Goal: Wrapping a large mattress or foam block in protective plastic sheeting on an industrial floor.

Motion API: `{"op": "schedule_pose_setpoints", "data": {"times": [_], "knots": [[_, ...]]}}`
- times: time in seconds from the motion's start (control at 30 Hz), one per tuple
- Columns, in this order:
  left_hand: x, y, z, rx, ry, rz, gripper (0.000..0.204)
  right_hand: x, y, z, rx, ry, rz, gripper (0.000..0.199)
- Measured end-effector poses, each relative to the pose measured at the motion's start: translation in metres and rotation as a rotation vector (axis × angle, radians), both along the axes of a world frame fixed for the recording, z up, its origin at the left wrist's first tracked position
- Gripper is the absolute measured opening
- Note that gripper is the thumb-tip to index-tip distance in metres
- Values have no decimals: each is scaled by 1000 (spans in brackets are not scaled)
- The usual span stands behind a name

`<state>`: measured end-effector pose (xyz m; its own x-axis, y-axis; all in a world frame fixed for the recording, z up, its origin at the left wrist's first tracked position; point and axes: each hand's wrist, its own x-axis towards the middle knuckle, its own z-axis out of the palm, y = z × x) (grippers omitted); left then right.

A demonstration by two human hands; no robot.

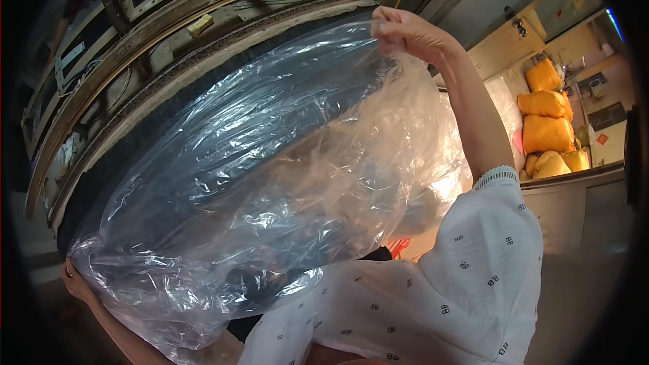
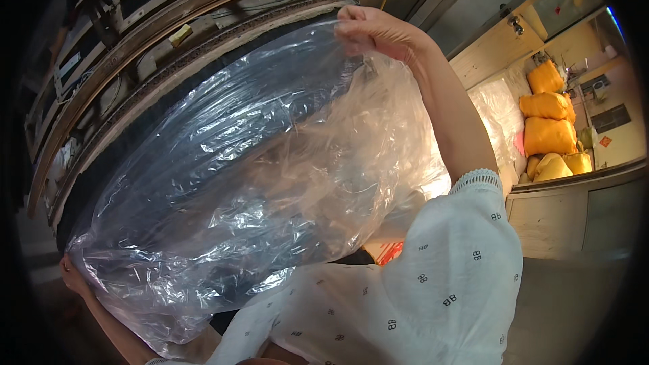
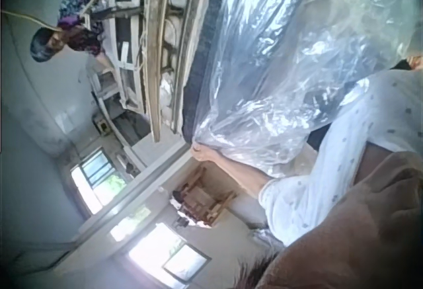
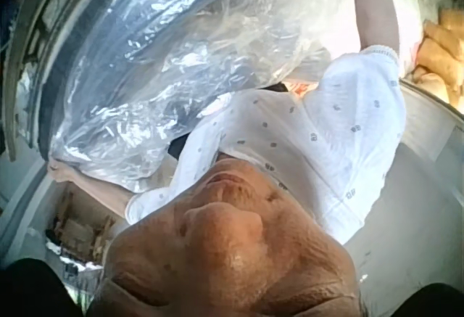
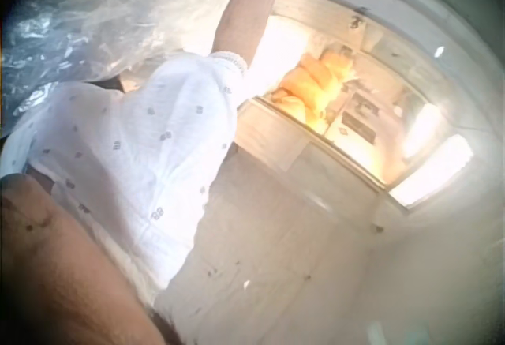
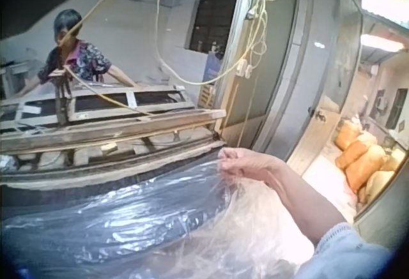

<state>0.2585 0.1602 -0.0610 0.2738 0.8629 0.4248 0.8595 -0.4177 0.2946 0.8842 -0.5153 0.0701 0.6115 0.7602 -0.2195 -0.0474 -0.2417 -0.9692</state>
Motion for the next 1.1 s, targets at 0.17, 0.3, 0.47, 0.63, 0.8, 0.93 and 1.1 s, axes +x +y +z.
{"op": "schedule_pose_setpoints", "data": {"times": [0.17,0.3,0.47,0.63,0.8,0.93,1.1], "knots": [[-18,19,-10,7,-36,-20,44,2,-3,17,542,508,60,39],[-17,19,-8,11,-65,-60,42,11,11,-14,78,-461,-174,27],[0,0,-3,16,-77,-70,39,13,26,-54,-349,-1119,-195,31],[5,-6,2,10,-84,-68,35,44,31,-77,-179,-716,-151,19],[-26,-12,17,90,-214,-50,36,41,45,-83,-170,-829,-191,24],[-53,-43,46,-9,-469,-84,35,32,47,-91,-280,-1021,-203,28],[-101,-110,100,-31,-496,-59,36,31,46,-90,-293,-1034,-148,27]]}}
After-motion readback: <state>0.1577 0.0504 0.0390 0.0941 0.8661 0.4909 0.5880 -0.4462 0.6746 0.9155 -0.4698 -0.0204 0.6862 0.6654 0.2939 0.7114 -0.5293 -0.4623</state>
